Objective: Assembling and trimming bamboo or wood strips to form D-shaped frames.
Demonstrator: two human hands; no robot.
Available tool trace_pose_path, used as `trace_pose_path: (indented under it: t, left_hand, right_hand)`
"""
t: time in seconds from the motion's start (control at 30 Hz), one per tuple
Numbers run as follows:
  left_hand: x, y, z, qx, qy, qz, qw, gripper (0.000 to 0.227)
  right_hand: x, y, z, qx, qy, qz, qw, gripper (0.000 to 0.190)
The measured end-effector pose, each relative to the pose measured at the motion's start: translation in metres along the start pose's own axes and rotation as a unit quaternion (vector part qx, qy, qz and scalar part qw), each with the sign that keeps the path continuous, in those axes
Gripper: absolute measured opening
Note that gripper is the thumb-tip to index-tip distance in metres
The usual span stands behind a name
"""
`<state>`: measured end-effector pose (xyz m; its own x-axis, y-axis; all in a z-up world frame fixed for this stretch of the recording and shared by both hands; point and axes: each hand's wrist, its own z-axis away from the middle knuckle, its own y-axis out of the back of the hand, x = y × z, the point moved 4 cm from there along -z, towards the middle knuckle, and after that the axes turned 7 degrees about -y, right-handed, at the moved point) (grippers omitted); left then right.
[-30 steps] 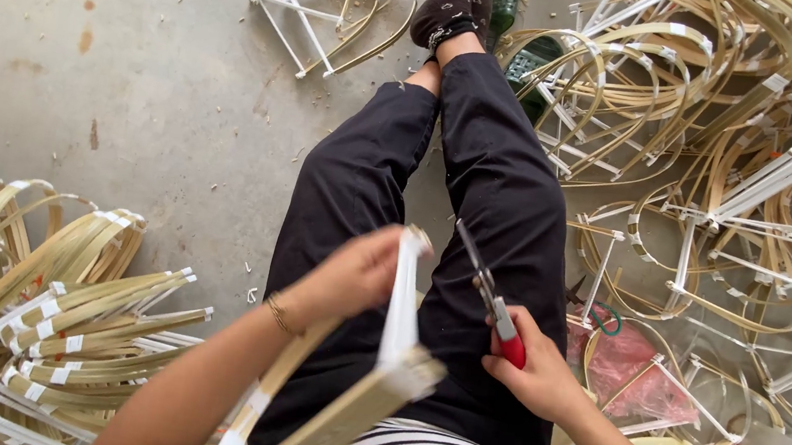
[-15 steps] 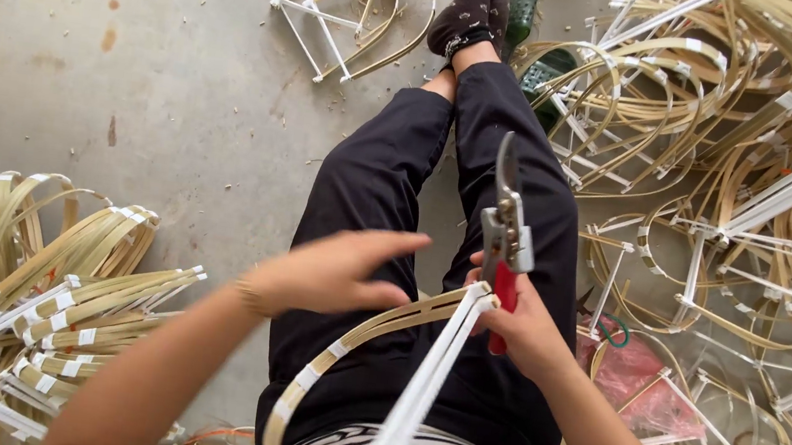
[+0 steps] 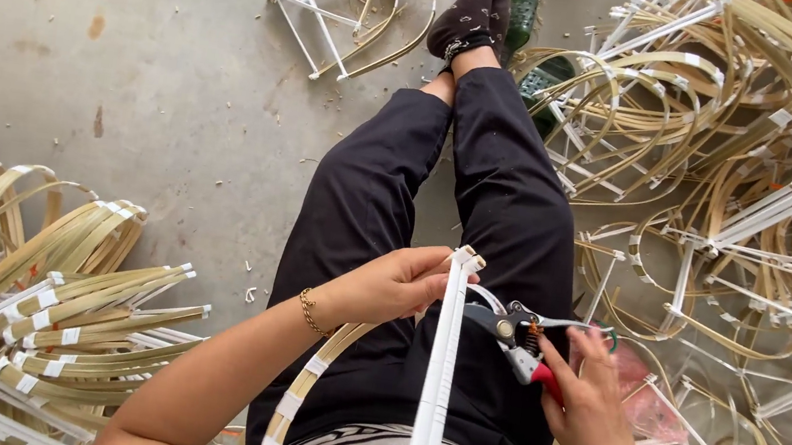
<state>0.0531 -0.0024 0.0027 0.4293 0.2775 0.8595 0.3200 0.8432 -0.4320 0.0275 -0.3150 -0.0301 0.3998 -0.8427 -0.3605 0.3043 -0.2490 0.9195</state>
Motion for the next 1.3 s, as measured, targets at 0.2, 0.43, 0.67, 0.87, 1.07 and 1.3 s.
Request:
trace_pose_path:
  t: [0.2,0.43,0.67,0.87,1.07,1.3]
  left_hand:
    - [-0.011,0.006,0.006,0.038,0.04,0.019,0.998,0.029]
    - [0.01,-0.003,0.017,0.086,0.016,-0.082,0.993,0.028]
    - [0.017,-0.018,0.018,0.05,0.004,-0.155,0.987,0.021]
    - [0.024,-0.023,0.018,0.033,-0.032,-0.203,0.978,0.018]
    - [0.015,-0.021,0.019,0.034,-0.032,-0.225,0.973,0.018]
    - [0.022,-0.015,0.021,0.044,-0.015,-0.207,0.977,0.027]
  right_hand:
    - [0.032,-0.016,-0.023,-0.015,0.044,0.12,0.992,0.074]
    - [0.013,0.021,-0.026,-0.134,-0.272,-0.449,0.841,0.068]
    - [-0.021,0.024,-0.018,-0.225,-0.195,-0.636,0.712,0.03]
    - [-0.046,0.01,-0.017,-0.253,-0.065,-0.446,0.856,0.018]
    - [-0.051,0.007,-0.017,-0.244,-0.118,-0.552,0.789,0.023]
    - [-0.047,0.029,-0.019,-0.277,-0.059,-0.468,0.837,0.063]
